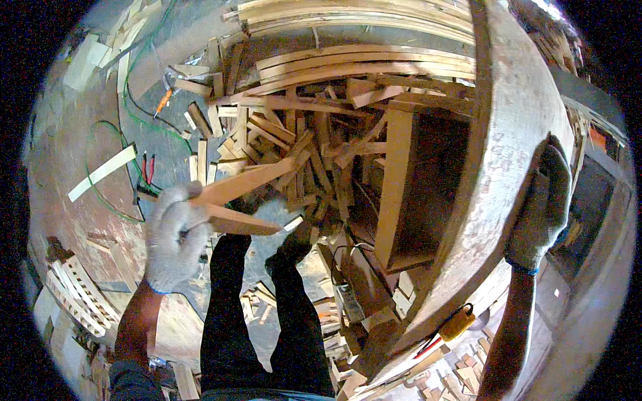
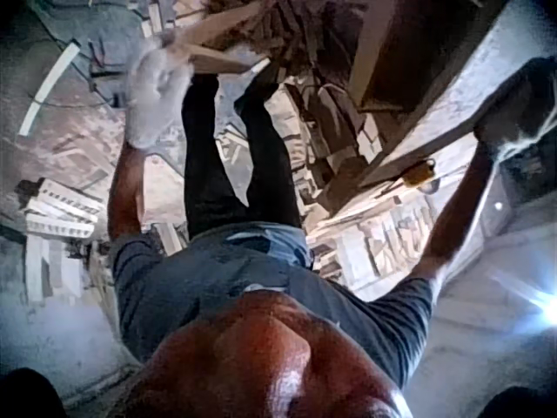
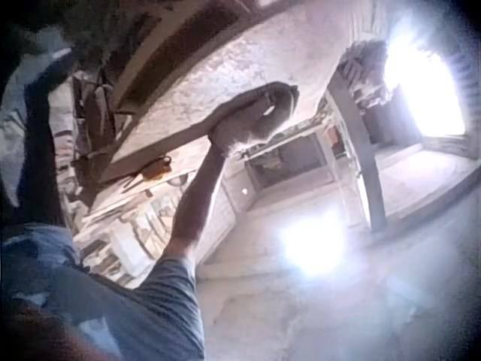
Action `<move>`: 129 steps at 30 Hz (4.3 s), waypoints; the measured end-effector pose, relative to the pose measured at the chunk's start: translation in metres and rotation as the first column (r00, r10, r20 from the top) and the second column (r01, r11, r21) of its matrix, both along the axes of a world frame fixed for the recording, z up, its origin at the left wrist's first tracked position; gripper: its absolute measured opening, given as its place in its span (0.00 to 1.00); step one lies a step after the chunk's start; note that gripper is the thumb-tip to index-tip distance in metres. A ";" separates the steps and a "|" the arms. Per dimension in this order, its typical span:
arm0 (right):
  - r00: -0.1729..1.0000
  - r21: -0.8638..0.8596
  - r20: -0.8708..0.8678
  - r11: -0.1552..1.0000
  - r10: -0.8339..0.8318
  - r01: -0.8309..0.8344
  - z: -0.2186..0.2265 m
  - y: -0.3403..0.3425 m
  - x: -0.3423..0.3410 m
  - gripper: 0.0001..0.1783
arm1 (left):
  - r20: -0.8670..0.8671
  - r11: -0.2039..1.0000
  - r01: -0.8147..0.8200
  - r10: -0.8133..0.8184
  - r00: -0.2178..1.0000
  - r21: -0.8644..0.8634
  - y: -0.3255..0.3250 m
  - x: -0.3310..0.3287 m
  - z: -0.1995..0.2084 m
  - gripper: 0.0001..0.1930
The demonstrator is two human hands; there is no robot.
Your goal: The person sits on the floor and uses a red pneumatic nail gun to assemble a rectangular wooden frame. They then stand up, pick up a metal ruler, and measure several wooden planks on a workbench, marking them with a pencil.
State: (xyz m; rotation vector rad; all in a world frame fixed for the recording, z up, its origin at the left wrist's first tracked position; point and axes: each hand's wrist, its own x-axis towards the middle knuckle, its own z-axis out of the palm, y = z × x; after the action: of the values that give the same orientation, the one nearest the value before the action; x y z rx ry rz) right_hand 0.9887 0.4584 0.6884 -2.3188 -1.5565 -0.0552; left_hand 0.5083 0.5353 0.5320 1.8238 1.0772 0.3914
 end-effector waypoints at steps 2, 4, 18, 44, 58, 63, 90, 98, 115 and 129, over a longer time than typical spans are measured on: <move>0.998 0.023 -0.069 1.000 0.003 -0.002 -0.003 -0.001 0.003 0.22 | 0.049 1.000 -0.010 0.010 0.999 0.006 -0.001 -0.016 0.001 0.14; 0.998 0.010 -0.058 1.000 0.009 -0.009 -0.002 -0.002 0.004 0.22 | 0.079 1.000 -0.021 0.019 0.997 0.023 -0.002 -0.026 0.005 0.17; 0.996 0.041 -0.047 0.997 0.074 -0.072 -0.005 -0.006 0.002 0.24 | 0.241 0.993 -0.093 0.107 0.965 -0.068 0.003 -0.032 0.034 0.11; 0.995 0.012 -0.004 0.995 0.104 -0.104 0.000 -0.007 0.018 0.20 | -0.088 0.183 -0.357 0.777 0.624 -0.916 -0.107 -0.047 -0.120 0.15; 0.984 -0.077 0.166 0.996 0.061 -0.049 0.008 0.000 0.000 0.19 | -0.080 -0.080 -0.013 0.952 0.296 -0.997 -0.127 -0.009 -0.082 0.19; 0.970 -0.242 -0.223 0.970 -0.094 0.038 0.030 -0.068 -0.079 0.16 | 0.015 0.033 -0.059 0.960 0.279 -0.998 -0.097 -0.012 -0.012 0.20; 0.393 -0.454 -0.794 0.882 -0.463 0.122 0.067 -0.300 -0.314 0.20 | 0.281 0.275 0.104 0.749 0.600 -0.956 -0.121 0.088 0.125 0.34; -0.016 -0.565 -0.824 0.820 -0.566 0.092 0.034 -0.310 -0.316 0.19 | 0.209 0.292 -0.019 0.728 0.653 -0.956 -0.147 0.073 0.111 0.29; 0.464 -0.553 -0.738 0.833 -0.490 -0.001 -0.064 -0.307 -0.340 0.26 | 0.368 0.728 0.091 0.230 0.901 -0.680 -0.175 0.030 0.148 0.25; -0.230 -0.772 -0.608 0.633 -0.760 -0.055 -0.113 -0.250 -0.385 0.18 | -0.294 -0.103 -0.295 0.617 0.730 -0.950 -0.230 -0.075 -0.093 0.20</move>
State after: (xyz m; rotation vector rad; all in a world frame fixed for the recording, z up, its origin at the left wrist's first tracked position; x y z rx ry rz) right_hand 0.6038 0.2081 0.5753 -1.8780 0.2105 1.8397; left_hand 0.4336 0.3057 0.4388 0.0160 1.2765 0.1534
